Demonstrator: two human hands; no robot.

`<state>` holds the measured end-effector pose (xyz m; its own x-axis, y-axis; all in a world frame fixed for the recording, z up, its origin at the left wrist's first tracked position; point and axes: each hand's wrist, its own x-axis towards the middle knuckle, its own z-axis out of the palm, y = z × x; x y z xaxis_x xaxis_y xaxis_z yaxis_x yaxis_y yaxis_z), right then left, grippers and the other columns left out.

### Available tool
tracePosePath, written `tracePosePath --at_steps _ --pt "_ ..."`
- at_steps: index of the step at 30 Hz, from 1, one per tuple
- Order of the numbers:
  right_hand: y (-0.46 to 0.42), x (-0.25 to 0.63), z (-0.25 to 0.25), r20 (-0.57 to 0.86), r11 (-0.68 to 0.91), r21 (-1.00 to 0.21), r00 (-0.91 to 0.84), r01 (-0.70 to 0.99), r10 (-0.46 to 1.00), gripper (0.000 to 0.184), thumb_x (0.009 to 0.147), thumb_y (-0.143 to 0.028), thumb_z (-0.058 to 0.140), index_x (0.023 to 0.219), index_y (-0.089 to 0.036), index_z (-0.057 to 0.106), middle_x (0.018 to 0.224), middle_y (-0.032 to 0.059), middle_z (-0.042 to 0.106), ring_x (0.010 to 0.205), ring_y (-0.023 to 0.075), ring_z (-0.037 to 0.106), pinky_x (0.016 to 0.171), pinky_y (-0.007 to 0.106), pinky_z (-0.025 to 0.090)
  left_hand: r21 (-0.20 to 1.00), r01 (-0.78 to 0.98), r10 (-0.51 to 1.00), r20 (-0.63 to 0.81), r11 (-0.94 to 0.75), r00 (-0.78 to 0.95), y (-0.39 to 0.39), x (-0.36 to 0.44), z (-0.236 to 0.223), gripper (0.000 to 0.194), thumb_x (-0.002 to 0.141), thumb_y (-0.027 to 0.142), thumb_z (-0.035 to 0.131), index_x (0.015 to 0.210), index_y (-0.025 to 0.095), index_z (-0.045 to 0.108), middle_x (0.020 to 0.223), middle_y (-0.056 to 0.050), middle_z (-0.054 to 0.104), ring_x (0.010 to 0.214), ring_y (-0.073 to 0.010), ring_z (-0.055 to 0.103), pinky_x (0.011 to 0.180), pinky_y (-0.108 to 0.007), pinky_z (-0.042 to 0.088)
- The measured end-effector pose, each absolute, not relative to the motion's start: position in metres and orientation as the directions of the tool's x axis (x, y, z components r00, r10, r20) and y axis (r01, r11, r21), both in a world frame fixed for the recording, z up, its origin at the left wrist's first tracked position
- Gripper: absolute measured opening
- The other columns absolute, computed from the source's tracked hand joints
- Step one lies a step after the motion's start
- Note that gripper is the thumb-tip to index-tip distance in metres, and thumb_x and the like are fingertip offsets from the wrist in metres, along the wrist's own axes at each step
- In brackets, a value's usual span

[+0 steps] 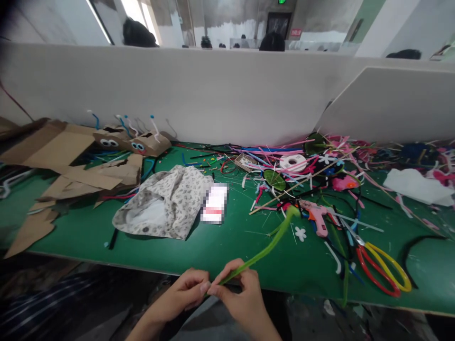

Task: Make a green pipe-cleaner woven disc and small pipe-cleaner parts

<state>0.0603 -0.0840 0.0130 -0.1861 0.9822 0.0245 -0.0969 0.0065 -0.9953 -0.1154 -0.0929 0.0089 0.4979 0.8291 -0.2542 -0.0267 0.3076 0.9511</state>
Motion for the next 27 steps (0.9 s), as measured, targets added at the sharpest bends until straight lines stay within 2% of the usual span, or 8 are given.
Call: tracePosePath --at_steps 5,8,11,15,18,21,23,27 --pt "-0.069 0.057 0.021 0.117 0.122 -0.987 0.049 -0.106 0.992 0.022 0.07 -0.021 0.079 0.072 -0.023 0.057 0.066 -0.0022 0.068 0.063 0.0136 0.069 0.062 0.021 0.056 0.942 -0.125 0.893 -0.244 0.311 0.378 -0.078 -0.105 0.012 0.053 0.089 0.065 0.044 0.07 0.016 0.051 0.055 0.005 0.041 0.048 -0.0075 0.033 0.046 -0.021 0.023" --pt "-0.059 0.059 0.024 0.167 0.177 -0.981 0.122 -0.076 0.978 0.022 0.071 -0.019 0.077 0.073 -0.023 0.056 0.066 -0.0023 0.069 0.064 0.0136 0.069 0.064 0.021 0.056 0.951 -0.119 0.913 -0.231 0.285 0.337 -0.067 -0.093 0.017 0.047 0.093 0.059 0.042 0.074 0.017 0.049 0.059 0.004 0.044 0.051 -0.0081 0.035 0.048 -0.021 0.026" --pt "-0.051 0.065 0.023 0.182 0.191 -0.98 0.133 -0.057 0.974 0.022 0.071 -0.02 0.078 0.074 -0.023 0.057 0.067 -0.0026 0.069 0.065 0.0128 0.068 0.066 0.021 0.056 0.97 -0.029 0.925 -0.219 0.24 0.309 -0.055 -0.083 0.024 0.047 0.094 0.055 0.042 0.066 0.018 0.044 0.056 0.005 0.04 0.051 -0.0084 0.035 0.049 -0.022 0.027" --pt "-0.04 0.08 0.019 0.094 0.097 -0.995 0.072 -0.04 0.993 0.022 0.07 -0.022 0.079 0.075 -0.023 0.058 0.068 -0.002 0.068 0.065 0.0134 0.067 0.065 0.021 0.054 0.973 0.124 0.891 -0.229 0.196 0.393 -0.036 -0.078 0.035 0.048 0.094 0.055 0.041 0.062 0.019 0.043 0.051 0.005 0.039 0.051 -0.0093 0.036 0.052 -0.022 0.028" --pt "-0.029 0.096 0.019 0.023 0.023 -0.998 0.005 -0.058 1.0 0.021 0.071 -0.024 0.077 0.075 -0.022 0.057 0.07 -0.001 0.067 0.068 0.0146 0.067 0.065 0.022 0.054 0.951 0.274 0.845 -0.263 0.145 0.466 -0.02 -0.073 0.044 0.045 0.096 0.05 0.04 0.065 0.018 0.047 0.056 0.003 0.048 0.059 -0.0108 0.046 0.063 -0.022 0.034" --pt "-0.017 0.116 0.021 -0.011 -0.009 -0.996 0.019 -0.086 1.0 0.022 0.075 -0.026 0.074 0.073 -0.022 0.052 0.072 0.0009 0.068 0.069 0.016 0.068 0.064 0.024 0.055 0.923 0.377 0.803 -0.281 0.076 0.526 -0.002 -0.058 0.055 0.04 0.097 0.045 0.038 0.071 0.018 0.052 0.069 0.001 0.057 0.071 -0.0128 0.053 0.071 -0.022 0.036" --pt "-0.01 0.13 0.023 0.02 0.022 -0.999 0.04 -0.045 0.999 0.025 0.076 -0.026 0.072 0.069 -0.023 0.048 0.072 0.0024 0.069 0.069 0.0172 0.068 0.064 0.025 0.055 0.917 0.395 0.789 -0.277 0.048 0.549 0.01 -0.043 0.06 0.037 0.097 0.043 0.037 0.074 0.018 0.052 0.071 0.001 0.057 0.072 -0.0132 0.052 0.069 -0.022 0.036" --pt "0.0 0.156 0.026 0.159 0.134 -0.979 0.163 0.153 0.974 0.031 0.079 -0.024 0.069 0.063 -0.023 0.042 0.074 0.0037 0.071 0.074 0.018 0.07 0.068 0.024 0.055 0.921 0.389 0.805 -0.252 0.028 0.538 0.033 -0.009 0.061 0.034 0.096 0.042 0.035 0.074 0.019 0.048 0.069 0.002 0.052 0.069 -0.0134 0.048 0.064 -0.022 0.034"
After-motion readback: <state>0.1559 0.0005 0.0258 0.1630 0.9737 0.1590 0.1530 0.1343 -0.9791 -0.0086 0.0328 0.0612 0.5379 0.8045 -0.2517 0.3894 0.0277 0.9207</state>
